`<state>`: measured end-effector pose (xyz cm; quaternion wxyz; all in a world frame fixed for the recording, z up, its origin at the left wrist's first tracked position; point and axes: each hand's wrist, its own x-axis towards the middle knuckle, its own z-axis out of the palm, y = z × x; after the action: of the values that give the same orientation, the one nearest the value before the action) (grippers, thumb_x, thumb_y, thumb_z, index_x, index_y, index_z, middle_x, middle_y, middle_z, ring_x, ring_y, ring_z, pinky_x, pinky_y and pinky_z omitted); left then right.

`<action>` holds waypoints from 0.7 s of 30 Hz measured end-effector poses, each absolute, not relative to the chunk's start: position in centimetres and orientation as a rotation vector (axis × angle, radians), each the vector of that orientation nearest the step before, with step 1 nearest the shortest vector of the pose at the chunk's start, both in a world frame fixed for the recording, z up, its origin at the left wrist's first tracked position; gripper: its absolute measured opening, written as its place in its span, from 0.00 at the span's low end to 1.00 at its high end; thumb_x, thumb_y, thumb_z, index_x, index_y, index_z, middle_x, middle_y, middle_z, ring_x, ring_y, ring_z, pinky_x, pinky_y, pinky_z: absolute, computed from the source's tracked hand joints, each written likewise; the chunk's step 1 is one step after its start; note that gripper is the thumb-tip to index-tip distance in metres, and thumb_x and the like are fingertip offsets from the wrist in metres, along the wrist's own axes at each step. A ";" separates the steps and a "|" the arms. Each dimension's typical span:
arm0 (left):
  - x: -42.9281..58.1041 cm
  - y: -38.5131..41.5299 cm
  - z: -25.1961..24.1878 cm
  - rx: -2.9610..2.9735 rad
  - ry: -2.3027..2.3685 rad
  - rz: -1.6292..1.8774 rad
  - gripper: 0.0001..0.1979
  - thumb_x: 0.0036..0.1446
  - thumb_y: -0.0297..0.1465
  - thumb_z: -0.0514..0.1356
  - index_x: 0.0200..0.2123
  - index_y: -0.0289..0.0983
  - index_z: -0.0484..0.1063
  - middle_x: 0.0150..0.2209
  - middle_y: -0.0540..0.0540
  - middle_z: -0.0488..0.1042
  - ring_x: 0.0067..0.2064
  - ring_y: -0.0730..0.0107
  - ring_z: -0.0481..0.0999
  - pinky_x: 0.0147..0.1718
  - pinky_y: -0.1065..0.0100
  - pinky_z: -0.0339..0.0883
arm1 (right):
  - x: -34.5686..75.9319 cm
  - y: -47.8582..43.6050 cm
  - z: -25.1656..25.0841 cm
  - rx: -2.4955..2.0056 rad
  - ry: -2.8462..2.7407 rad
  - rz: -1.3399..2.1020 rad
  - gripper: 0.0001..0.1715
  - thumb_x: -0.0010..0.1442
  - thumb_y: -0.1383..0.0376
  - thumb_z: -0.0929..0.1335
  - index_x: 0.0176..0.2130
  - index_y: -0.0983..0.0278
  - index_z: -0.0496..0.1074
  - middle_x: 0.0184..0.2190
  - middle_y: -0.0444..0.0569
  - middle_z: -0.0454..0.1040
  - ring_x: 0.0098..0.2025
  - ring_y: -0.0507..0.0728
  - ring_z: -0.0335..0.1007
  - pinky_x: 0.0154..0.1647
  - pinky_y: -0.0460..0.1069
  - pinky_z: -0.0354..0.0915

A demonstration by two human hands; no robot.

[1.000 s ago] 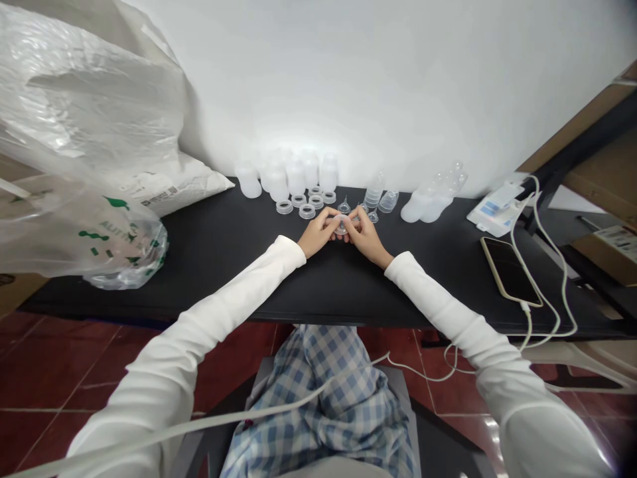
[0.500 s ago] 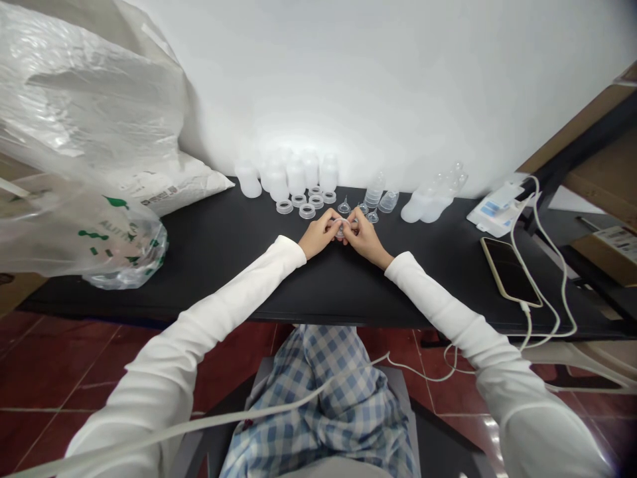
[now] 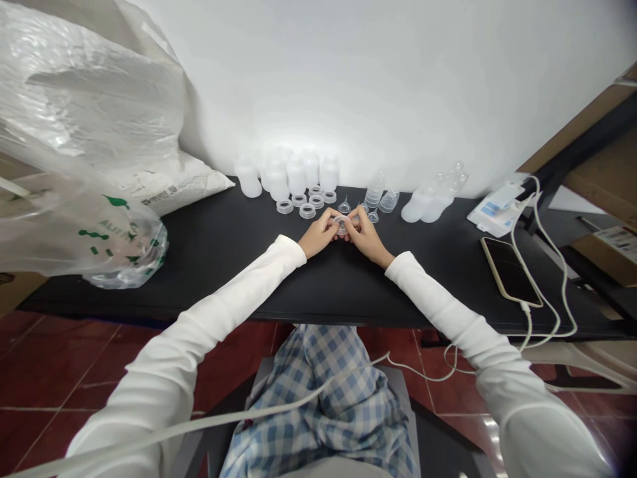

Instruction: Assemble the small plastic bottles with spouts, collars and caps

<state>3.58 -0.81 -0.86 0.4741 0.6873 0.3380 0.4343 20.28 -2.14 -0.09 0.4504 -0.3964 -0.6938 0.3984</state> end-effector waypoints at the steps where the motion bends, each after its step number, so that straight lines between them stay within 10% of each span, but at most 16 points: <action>1: 3.6 -0.8 -0.9 1.684 0.838 1.066 0.11 0.64 0.39 0.59 0.42 0.38 0.65 0.28 0.53 0.75 0.27 0.77 0.73 0.33 0.72 0.68 | 20.3 -2.1 -0.1 -0.974 -1.718 0.986 0.25 0.63 0.43 0.66 0.37 0.57 0.55 0.23 0.39 0.69 0.25 0.53 0.68 0.27 0.50 0.63; 21: 3.7 -1.2 -0.4 1.610 0.893 1.089 0.10 0.62 0.38 0.60 0.38 0.37 0.68 0.25 0.53 0.75 0.27 0.77 0.74 0.27 0.76 0.65 | 20.4 -2.0 -0.4 -0.962 -1.728 1.013 0.24 0.63 0.44 0.67 0.37 0.57 0.55 0.23 0.39 0.68 0.24 0.52 0.67 0.25 0.49 0.61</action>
<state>3.65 -1.19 -0.42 0.4804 0.6601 0.3660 0.4466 20.41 -2.02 -0.35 0.4437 -0.3878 -0.6969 0.4087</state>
